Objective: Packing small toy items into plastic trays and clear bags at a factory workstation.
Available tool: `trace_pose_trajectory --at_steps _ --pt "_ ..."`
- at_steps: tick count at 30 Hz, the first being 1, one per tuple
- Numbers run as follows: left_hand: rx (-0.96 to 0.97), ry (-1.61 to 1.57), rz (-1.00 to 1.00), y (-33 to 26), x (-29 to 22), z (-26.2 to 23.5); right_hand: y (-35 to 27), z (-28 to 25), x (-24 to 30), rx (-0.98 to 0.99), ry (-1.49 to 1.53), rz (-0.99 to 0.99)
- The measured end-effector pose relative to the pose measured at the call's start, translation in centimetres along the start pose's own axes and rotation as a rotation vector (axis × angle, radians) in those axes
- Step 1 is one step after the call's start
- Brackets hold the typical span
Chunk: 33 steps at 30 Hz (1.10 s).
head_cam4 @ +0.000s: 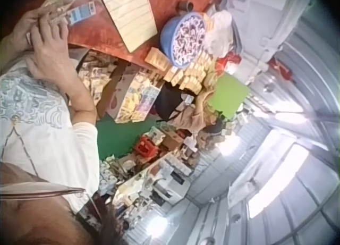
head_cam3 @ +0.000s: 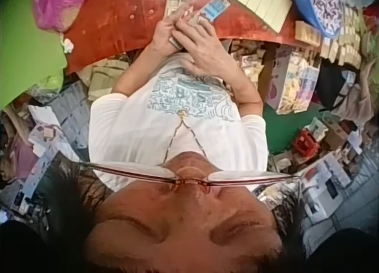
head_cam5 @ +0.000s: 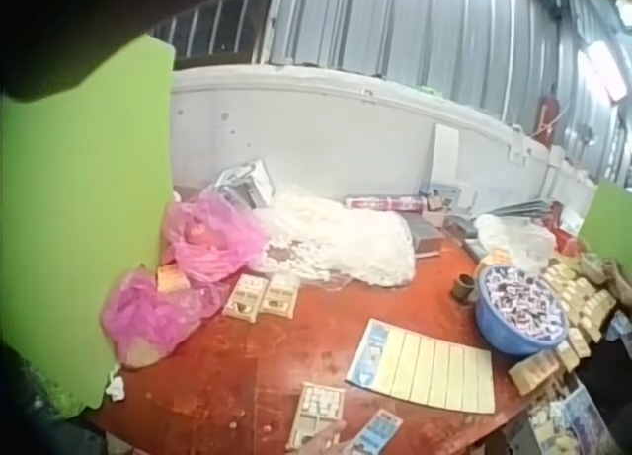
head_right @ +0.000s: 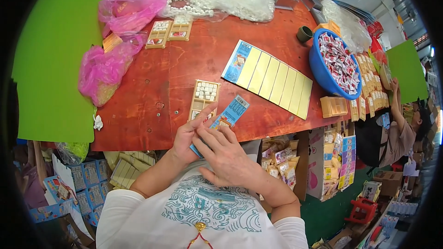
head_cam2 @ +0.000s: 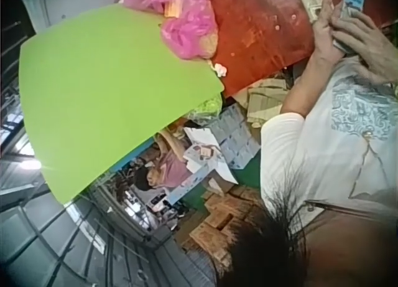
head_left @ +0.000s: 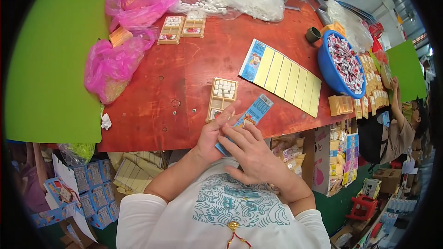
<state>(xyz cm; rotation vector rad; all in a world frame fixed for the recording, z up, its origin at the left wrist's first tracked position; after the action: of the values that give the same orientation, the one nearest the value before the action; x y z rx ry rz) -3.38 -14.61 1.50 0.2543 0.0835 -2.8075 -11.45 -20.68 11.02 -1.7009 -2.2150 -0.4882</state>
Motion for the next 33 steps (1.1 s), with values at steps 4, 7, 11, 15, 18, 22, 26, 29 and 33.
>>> trace_pose_trajectory --at_steps 4,7,11,15,18,22,26,29,33 --pt "0.045 -0.036 -0.026 0.2 -0.3 0.6 -0.4 -0.9 0.2 0.017 0.048 -0.048" --pt "0.079 -0.008 -0.038 0.3 -0.3 0.2 0.2 -1.8 -1.1 -0.113 -0.08 0.037" --pt "0.126 0.107 -0.039 -0.7 -0.8 -0.6 0.2 -1.6 -4.3 -0.066 -0.314 0.267" --pt "0.064 0.318 -0.074 -2.0 -1.6 -0.6 -0.5 -1.2 -4.2 -0.12 -0.229 0.159" --pt "0.025 0.49 -0.094 -3.8 -2.2 -1.5 -0.8 -1.3 -3.4 -0.112 -0.125 0.136" --pt "-0.125 0.844 -0.196 -6.0 -4.3 -2.4 -0.6 -1.8 -3.8 -0.147 0.004 0.154" --pt "-0.229 0.945 -0.213 -6.2 -6.2 -2.9 0.3 -1.3 -5.5 -0.212 0.118 0.186" --pt "-0.159 0.798 -0.024 -5.7 -7.4 -2.2 1.1 -0.9 -6.5 -0.233 0.161 0.223" --pt "-0.149 0.808 -0.012 -5.4 -9.0 -2.1 1.6 -0.4 -7.9 -0.228 0.168 0.27"
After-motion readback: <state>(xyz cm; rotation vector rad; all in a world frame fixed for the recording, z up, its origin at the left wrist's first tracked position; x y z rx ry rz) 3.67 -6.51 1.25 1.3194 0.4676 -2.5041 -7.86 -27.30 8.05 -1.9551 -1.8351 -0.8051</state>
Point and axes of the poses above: each hand's wrist, its own y-axis towards the middle knuckle, its own z-axis out of the palm, x = y × z, the point moved 4 cm from there along y, towards the middle knuckle, and after that the axes turned 6 degrees about x, right-handed, at the moved point
